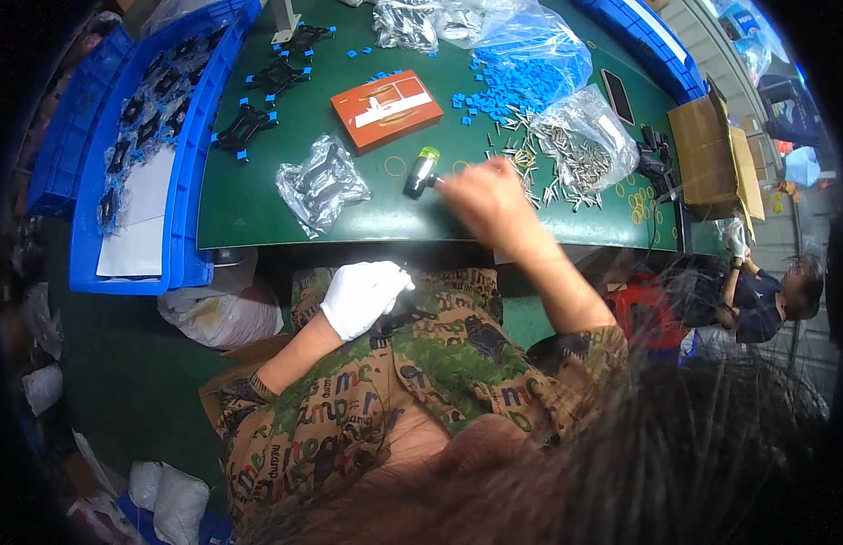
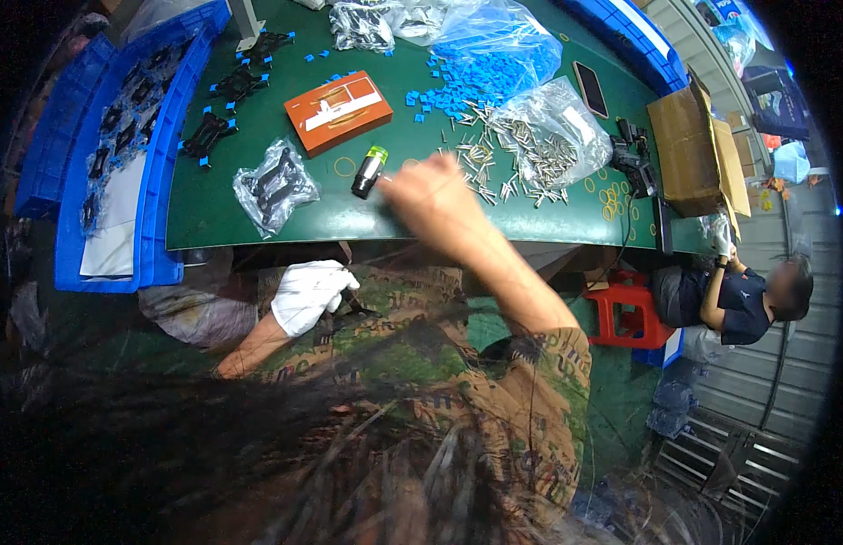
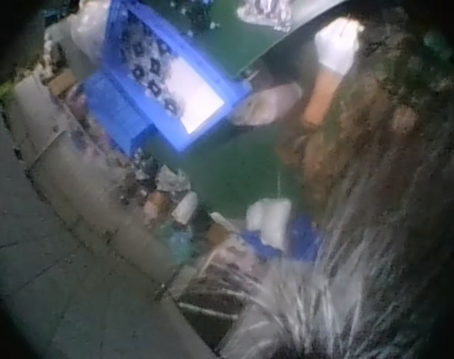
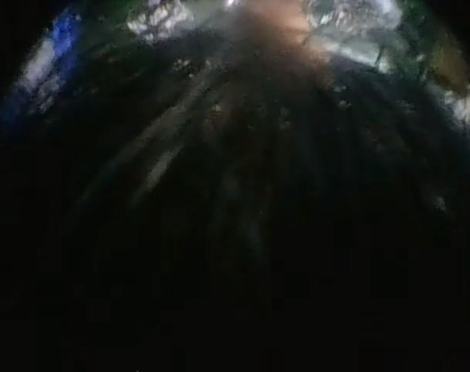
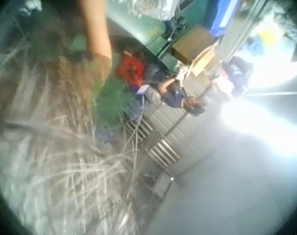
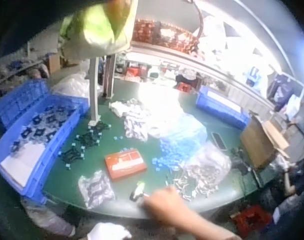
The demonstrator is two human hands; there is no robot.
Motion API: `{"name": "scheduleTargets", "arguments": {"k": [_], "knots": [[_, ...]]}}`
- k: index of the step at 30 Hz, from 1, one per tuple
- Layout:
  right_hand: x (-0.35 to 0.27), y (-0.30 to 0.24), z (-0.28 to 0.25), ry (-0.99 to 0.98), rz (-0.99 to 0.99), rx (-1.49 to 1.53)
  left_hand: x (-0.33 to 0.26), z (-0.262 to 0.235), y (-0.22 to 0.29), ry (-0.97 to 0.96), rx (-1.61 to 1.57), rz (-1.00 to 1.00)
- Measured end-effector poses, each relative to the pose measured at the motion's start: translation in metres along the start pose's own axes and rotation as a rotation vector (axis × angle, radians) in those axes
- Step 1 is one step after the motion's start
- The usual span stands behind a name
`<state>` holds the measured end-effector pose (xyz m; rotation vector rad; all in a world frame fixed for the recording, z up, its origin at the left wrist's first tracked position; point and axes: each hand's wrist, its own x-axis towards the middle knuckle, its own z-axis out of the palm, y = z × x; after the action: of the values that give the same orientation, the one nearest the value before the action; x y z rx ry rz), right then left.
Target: The person assembles small black plastic components by inserting metal pins and blue plastic caps. They use a hammer to secure the pins into the plastic parts and place the finished assemblies into a blue bin.
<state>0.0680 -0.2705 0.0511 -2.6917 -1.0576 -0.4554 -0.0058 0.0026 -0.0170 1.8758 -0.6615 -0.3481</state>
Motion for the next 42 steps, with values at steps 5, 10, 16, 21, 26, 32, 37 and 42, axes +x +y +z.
{"name": "scheduleTargets", "arguments": {"k": [5, 10, 16, 21, 26, 32, 37, 42], "knots": [[0.032, 0.084, 0.013, -0.087, 0.359, -0.080, 0.003, -0.001, 0.002, -0.025, -0.039, -0.004], [0.042, 0.105, 0.036, -0.180, 0.336, -0.181, 0.002, -0.002, -0.001, -0.028, -0.036, -0.027], [0.037, 0.115, 0.021, -0.226, 0.052, -0.036, 0.005, -0.010, 0.007, -0.050, -0.015, -0.044], [0.038, 0.105, 0.011, -0.080, 0.256, -0.050, 0.011, -0.009, 0.008, -0.081, -0.020, -0.033], [0.054, 0.088, 0.014, -0.353, 0.493, -0.189, 0.011, -0.009, 0.004, -0.047, 0.050, 0.088], [0.058, 0.097, 0.028, -0.443, 0.439, -0.203, 0.011, -0.010, 0.006, -0.055, 0.066, 0.036], [0.055, 0.089, 0.016, -0.507, 0.341, -0.223, 0.008, -0.008, 0.006, -0.056, -0.114, -0.100], [0.040, 0.074, 0.018, -0.399, 0.245, -0.296, 0.005, -0.002, -0.002, -0.078, -0.232, -0.155]]}}
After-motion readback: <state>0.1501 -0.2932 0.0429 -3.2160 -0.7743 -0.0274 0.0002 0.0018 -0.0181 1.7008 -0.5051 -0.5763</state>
